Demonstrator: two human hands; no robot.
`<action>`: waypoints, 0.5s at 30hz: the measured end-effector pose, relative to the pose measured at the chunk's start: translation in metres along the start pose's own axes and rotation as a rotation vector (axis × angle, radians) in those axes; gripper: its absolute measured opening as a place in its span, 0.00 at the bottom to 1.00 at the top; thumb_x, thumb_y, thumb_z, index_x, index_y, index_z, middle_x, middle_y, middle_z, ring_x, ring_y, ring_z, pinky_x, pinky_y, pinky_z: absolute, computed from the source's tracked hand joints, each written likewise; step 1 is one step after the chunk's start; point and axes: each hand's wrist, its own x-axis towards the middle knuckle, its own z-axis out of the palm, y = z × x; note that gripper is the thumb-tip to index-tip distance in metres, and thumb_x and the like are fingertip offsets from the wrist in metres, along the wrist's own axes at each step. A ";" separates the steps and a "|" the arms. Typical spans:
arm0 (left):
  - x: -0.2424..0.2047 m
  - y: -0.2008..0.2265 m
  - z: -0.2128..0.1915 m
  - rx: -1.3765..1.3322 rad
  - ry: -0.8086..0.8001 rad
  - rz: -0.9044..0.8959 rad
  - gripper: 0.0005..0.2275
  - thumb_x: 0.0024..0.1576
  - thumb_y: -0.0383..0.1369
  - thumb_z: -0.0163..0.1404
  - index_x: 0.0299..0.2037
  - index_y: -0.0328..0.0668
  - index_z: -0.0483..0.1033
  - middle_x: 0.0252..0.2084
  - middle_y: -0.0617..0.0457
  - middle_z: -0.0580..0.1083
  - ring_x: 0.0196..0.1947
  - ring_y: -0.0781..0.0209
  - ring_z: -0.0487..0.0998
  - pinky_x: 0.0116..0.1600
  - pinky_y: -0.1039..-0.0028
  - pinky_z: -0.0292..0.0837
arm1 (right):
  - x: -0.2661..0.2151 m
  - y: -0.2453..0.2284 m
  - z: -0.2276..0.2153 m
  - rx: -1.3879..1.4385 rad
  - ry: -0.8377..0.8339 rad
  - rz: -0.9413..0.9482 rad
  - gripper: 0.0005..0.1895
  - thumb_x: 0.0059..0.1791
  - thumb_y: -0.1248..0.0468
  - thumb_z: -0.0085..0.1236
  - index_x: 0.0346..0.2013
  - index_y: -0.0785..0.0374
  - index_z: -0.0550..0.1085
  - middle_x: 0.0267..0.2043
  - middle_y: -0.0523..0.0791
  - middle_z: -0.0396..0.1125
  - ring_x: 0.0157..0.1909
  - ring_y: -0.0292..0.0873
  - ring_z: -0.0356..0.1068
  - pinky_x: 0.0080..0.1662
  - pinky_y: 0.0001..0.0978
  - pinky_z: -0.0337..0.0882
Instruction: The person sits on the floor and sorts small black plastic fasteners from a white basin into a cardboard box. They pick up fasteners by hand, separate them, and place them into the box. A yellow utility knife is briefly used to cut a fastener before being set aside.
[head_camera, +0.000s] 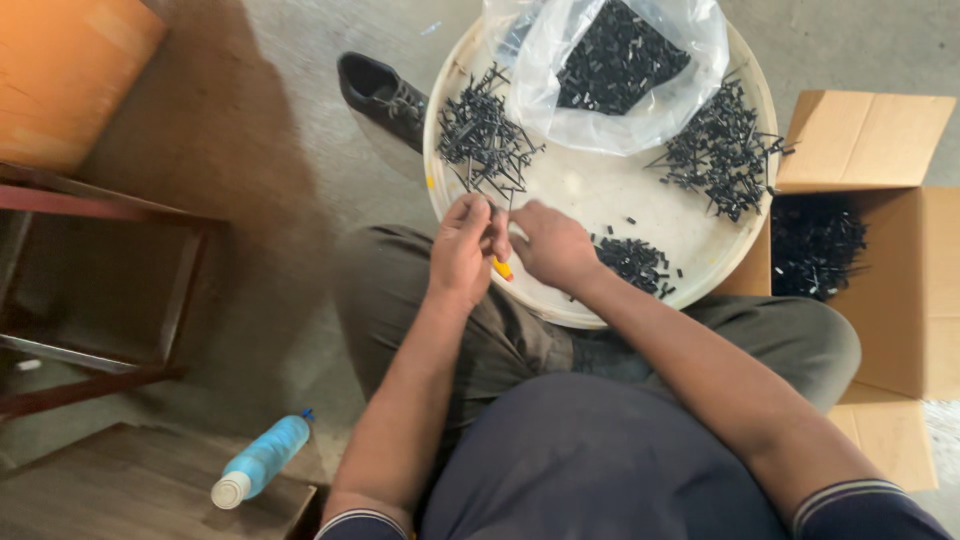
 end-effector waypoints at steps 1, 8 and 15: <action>-0.003 0.000 0.000 -0.053 -0.054 -0.014 0.07 0.69 0.35 0.47 0.44 0.40 0.70 0.33 0.50 0.72 0.26 0.63 0.71 0.32 0.71 0.68 | 0.002 -0.006 0.002 -0.020 -0.062 0.022 0.15 0.50 0.57 0.55 0.50 0.56 0.73 0.48 0.52 0.71 0.52 0.56 0.71 0.51 0.50 0.71; -0.017 0.006 0.017 -0.153 -0.225 -0.027 0.07 0.69 0.35 0.47 0.47 0.39 0.73 0.34 0.48 0.72 0.29 0.60 0.72 0.36 0.67 0.69 | 0.007 -0.019 0.016 -0.107 -0.262 0.074 0.09 0.48 0.59 0.52 0.38 0.60 0.75 0.40 0.52 0.74 0.44 0.56 0.75 0.46 0.47 0.74; -0.042 0.027 0.048 -0.096 -0.252 0.034 0.07 0.70 0.34 0.47 0.48 0.40 0.74 0.37 0.46 0.73 0.31 0.58 0.74 0.38 0.68 0.69 | -0.022 0.011 -0.011 0.512 -0.149 0.126 0.15 0.47 0.58 0.58 0.44 0.62 0.74 0.37 0.49 0.74 0.35 0.47 0.77 0.38 0.38 0.74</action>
